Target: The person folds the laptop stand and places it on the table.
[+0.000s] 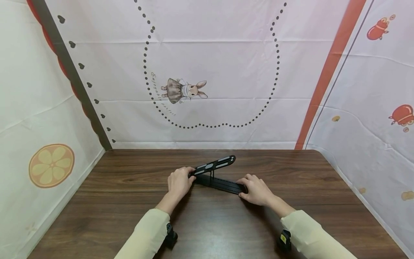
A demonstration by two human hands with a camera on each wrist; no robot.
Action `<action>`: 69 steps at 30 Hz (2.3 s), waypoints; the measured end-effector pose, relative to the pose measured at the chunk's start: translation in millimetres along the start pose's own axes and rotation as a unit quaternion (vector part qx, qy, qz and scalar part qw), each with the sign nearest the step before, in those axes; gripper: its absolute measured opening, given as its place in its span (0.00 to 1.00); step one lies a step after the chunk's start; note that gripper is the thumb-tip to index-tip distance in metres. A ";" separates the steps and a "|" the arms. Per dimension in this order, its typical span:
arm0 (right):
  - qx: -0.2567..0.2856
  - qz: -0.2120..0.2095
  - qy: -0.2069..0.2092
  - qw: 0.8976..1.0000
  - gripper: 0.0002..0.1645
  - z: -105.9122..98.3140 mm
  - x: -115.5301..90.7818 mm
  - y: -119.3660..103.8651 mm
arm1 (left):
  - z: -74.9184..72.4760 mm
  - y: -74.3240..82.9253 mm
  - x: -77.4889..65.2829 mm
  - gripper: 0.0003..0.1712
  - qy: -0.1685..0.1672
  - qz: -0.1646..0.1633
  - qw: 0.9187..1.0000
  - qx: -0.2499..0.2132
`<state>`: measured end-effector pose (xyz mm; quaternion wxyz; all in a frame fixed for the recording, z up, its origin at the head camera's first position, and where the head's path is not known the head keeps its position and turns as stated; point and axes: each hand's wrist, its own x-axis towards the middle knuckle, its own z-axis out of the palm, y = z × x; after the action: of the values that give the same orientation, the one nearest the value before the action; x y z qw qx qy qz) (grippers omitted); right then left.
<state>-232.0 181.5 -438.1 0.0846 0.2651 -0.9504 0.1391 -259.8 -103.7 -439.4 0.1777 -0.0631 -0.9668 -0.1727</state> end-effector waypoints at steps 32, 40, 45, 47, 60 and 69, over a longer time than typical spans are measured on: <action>0.027 -0.084 0.034 0.996 0.23 0.7 -11.9 -8.8 | 11.2 -2.5 16.0 0.15 -0.002 0.005 0.999 -0.032; 0.036 -0.051 -0.003 0.998 0.23 5.4 -12.6 -12.1 | 11.5 -6.2 20.5 0.15 -0.005 0.007 0.999 -0.043; 0.031 -0.054 0.006 0.998 0.22 8.7 -13.7 -15.3 | 13.0 -6.8 24.1 0.15 -0.009 0.004 0.999 -0.044; 0.029 -0.054 0.011 0.998 0.22 9.3 -14.5 -17.4 | 13.9 -6.1 25.3 0.15 -0.011 0.001 0.999 -0.047; 0.009 -0.054 0.015 0.998 0.22 11.1 -19.3 -33.2 | 17.9 -3.1 31.7 0.14 -0.016 0.006 0.997 -0.079; 0.000 -0.081 0.015 0.997 0.19 9.9 -22.0 -34.3 | 21.6 -3.4 36.7 0.15 -0.030 0.003 0.995 -0.091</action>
<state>-196.2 160.8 -445.1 0.1100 0.3394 -0.9243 0.1352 -301.5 -97.0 -446.0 0.1429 -0.0874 -0.9516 -0.2575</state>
